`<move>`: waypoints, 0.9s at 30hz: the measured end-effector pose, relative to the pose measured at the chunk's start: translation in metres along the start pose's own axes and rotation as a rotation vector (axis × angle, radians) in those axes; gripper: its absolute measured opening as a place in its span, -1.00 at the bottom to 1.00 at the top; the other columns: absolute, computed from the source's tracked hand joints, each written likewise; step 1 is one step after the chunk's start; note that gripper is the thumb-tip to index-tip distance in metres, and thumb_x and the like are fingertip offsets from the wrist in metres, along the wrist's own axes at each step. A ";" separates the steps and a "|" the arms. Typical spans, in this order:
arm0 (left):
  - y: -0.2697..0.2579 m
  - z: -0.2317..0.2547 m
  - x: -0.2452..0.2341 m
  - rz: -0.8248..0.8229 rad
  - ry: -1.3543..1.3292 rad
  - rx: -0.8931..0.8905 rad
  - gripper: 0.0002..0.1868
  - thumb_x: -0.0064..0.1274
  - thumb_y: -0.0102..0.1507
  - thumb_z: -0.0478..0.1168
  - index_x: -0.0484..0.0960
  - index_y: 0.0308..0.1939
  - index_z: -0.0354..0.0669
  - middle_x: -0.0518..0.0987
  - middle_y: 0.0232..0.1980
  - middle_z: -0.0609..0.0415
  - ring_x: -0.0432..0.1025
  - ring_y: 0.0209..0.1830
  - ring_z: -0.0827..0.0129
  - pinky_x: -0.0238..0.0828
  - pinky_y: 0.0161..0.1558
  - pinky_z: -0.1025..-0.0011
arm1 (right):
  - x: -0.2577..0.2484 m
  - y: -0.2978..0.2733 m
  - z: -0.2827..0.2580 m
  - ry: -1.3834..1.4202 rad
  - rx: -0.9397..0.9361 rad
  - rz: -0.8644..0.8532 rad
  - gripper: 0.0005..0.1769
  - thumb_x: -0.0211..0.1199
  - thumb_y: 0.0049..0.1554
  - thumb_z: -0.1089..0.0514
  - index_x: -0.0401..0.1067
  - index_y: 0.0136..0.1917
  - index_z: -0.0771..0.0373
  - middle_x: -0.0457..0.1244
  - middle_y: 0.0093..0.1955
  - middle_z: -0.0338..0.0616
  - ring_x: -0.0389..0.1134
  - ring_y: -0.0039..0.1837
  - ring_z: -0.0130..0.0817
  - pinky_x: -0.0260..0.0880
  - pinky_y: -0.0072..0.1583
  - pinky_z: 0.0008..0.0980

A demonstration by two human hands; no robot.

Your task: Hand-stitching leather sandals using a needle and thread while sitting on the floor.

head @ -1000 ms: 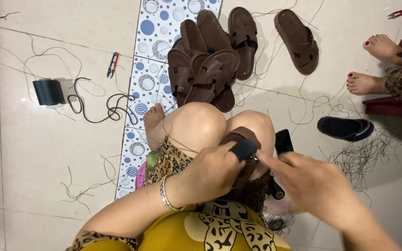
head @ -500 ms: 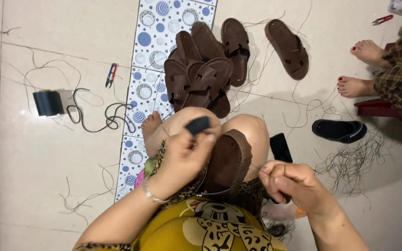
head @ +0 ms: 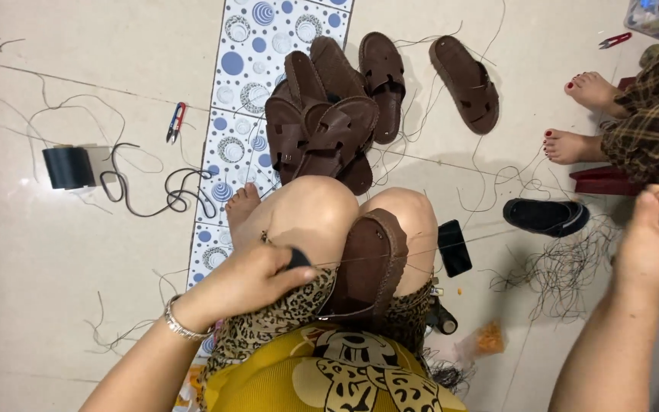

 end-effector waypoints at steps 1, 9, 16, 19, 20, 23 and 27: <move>0.005 -0.010 0.005 0.005 -0.049 0.074 -0.46 0.01 0.42 0.09 0.29 -0.58 -0.03 0.23 -0.59 0.31 0.07 -0.66 0.58 0.12 -0.57 0.57 | -0.004 0.001 0.007 -0.032 -0.004 0.009 -0.89 0.28 0.48 0.42 0.51 0.26 0.46 0.37 0.15 0.10 0.35 0.17 -0.10 0.36 0.27 -0.15; 0.022 0.064 -0.047 0.029 -1.374 0.906 -0.80 0.12 0.41 -0.10 0.75 -0.05 -0.10 0.45 0.37 -0.23 0.36 0.39 -0.04 0.24 0.54 -0.13 | 0.043 -0.063 -0.252 0.546 0.000 -0.993 -0.36 0.25 0.15 0.22 0.26 0.49 0.22 0.37 0.17 -0.15 0.47 -0.11 -0.50 0.62 0.04 -0.51; 0.055 -0.006 -0.094 0.455 -1.505 0.707 -0.58 -0.12 0.44 -0.06 0.60 -0.30 -0.34 0.04 -0.60 0.28 -0.10 -0.70 0.57 -0.15 -0.60 0.53 | 0.059 -0.047 -0.290 1.291 0.134 -0.878 -0.52 -0.07 0.36 -0.03 0.39 -0.32 0.16 0.23 -0.25 -0.14 0.20 -0.40 -0.54 0.18 -0.43 -0.62; 0.075 -0.039 -0.075 0.779 -1.175 0.518 -0.57 -0.04 0.42 -0.07 0.61 -0.35 -0.40 0.07 -0.68 0.21 0.00 -0.77 0.55 -0.04 -0.77 0.55 | 0.089 -0.072 -0.252 1.449 0.410 -0.755 -0.38 -0.10 0.37 -0.07 0.19 -0.50 0.16 0.10 -0.57 -0.20 0.00 -0.62 -0.53 0.09 -0.55 -0.51; 0.081 -0.047 -0.069 0.926 -0.908 0.381 -0.59 0.03 0.39 -0.03 0.69 -0.31 -0.33 0.29 -0.75 0.10 0.23 -0.82 0.49 0.10 -0.83 0.51 | 0.100 -0.086 -0.227 1.497 0.607 -0.757 -0.46 -0.08 0.40 0.01 0.14 -0.39 0.25 0.11 -0.44 -0.04 -0.01 -0.58 -0.58 0.12 -0.63 -0.58; 0.033 0.062 -0.057 0.696 0.014 0.285 -0.68 -0.03 0.28 -0.09 0.72 -0.33 -0.24 0.55 -0.55 -0.12 0.55 -0.47 -0.06 0.52 -0.52 0.10 | 0.052 -0.051 -0.256 1.294 0.390 -0.808 -0.54 0.01 0.34 -0.04 0.30 -0.30 0.28 0.20 -0.27 -0.04 0.08 -0.50 -0.57 0.21 -0.49 -0.59; 0.044 0.081 0.027 0.474 0.373 0.884 -0.41 0.06 0.23 0.24 0.64 -0.58 -0.22 0.49 -0.08 -0.01 0.40 -0.35 0.22 0.41 -0.48 0.21 | 0.015 -0.015 -0.298 0.989 0.071 -0.841 -0.54 0.13 0.25 -0.12 0.54 -0.17 0.32 0.34 -0.01 -0.05 0.22 -0.39 -0.55 0.34 -0.28 -0.61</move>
Point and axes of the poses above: each hand's wrist, its own y-axis towards the middle knuckle, its own x-axis out of the palm, z = x × y, the point moved 3 cm from there along y, towards the middle knuckle
